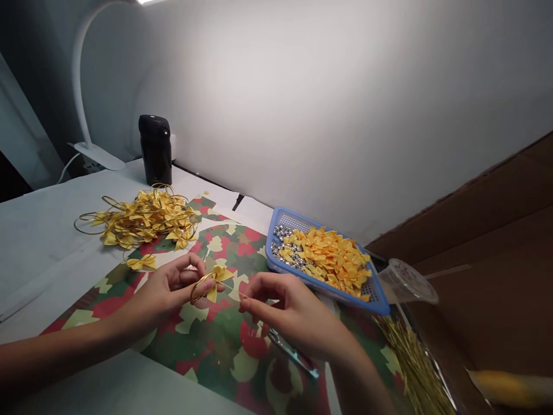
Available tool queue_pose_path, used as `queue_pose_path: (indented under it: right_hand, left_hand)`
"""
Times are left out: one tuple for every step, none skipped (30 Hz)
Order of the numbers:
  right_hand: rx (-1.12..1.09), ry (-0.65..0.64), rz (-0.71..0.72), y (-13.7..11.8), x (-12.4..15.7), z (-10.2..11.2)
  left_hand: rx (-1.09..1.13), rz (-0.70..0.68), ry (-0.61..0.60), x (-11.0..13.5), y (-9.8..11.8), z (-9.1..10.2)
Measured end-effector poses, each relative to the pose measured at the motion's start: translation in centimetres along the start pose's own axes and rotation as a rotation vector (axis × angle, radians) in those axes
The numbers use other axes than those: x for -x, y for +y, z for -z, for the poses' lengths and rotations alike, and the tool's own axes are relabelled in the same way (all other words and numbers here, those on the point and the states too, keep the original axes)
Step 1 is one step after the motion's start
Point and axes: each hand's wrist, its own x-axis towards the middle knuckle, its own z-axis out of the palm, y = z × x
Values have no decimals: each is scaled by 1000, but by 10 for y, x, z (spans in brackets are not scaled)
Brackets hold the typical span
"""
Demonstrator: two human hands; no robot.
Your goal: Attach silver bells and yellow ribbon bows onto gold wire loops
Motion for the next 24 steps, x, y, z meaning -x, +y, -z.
queue_pose_path:
  right_hand:
    - [-13, 7, -7, -1, 2, 3]
    - [-16, 12, -10, -2, 4, 6]
    - [-12, 18, -7, -3, 5, 8]
    - [-9, 26, -4, -4, 7, 10]
    - [-7, 34, -2, -5, 8, 11]
    - [-9, 44, -1, -6, 8, 12]
    - [-13, 53, 0, -6, 9, 12]
    - [-20, 62, 1, -7, 9, 12]
    - [-30, 70, 3, -7, 9, 11]
    - [-39, 77, 5, -8, 8, 11]
    - [-49, 88, 6, -7, 8, 10]
    - [-61, 104, 12, -7, 7, 10]
    - [-76, 120, 22, -6, 6, 9]
    - [-92, 137, 35, -5, 5, 9]
    - [-109, 153, 50, -3, 4, 8]
    - [-125, 166, 65, -2, 4, 7]
    - [-143, 177, 82, -2, 3, 6]
    - [-161, 185, 96, -2, 3, 5]
    - [-182, 193, 104, -3, 3, 3]
    - [-205, 206, 110, -4, 3, 1]
    - [-231, 225, 112, -6, 4, -2]
    - [-254, 251, 108, -7, 4, -4]
    - [-275, 278, 102, -9, 5, -6]
    - [-291, 301, 95, -10, 5, -7]
  left_hand:
    - [-3, 0, 1, 0, 0, 0]
    - [-6, 0, 0, 0, -1, 0]
    - [-10, -1, -2, 0, -2, 1]
    - [-13, 0, -5, 0, -4, 2]
    - [-15, 1, -10, 0, -5, 2]
    - [-17, 1, -12, 0, -7, 3]
    - [-19, 1, -16, 0, -8, 3]
    - [-21, 1, -18, -1, -9, 4]
    - [-25, 1, -18, -1, -10, 4]
    - [-27, 2, -17, -1, -10, 4]
    - [-27, 4, -18, -1, -10, 3]
    - [-23, 8, -20, -1, -9, 3]
    - [-20, 10, -22, -1, -8, 2]
    - [-17, 11, -20, -1, -7, 2]
    - [-16, 15, -19, 0, -5, 1]
    - [-16, 17, -14, 0, -4, 1]
    - [-17, 18, -10, 0, -3, 0]
    - [-19, 17, -5, 0, -2, 0]
    - [-22, 17, -3, 0, -2, 1]
    - [-23, 15, -4, 0, -2, 1]
    - [-26, 12, -10, 0, -3, 1]
    - [-27, 8, -18, 0, -3, 1]
    - [-26, 5, -27, 0, -4, 2]
    - [-22, 2, -36, 0, -4, 2]
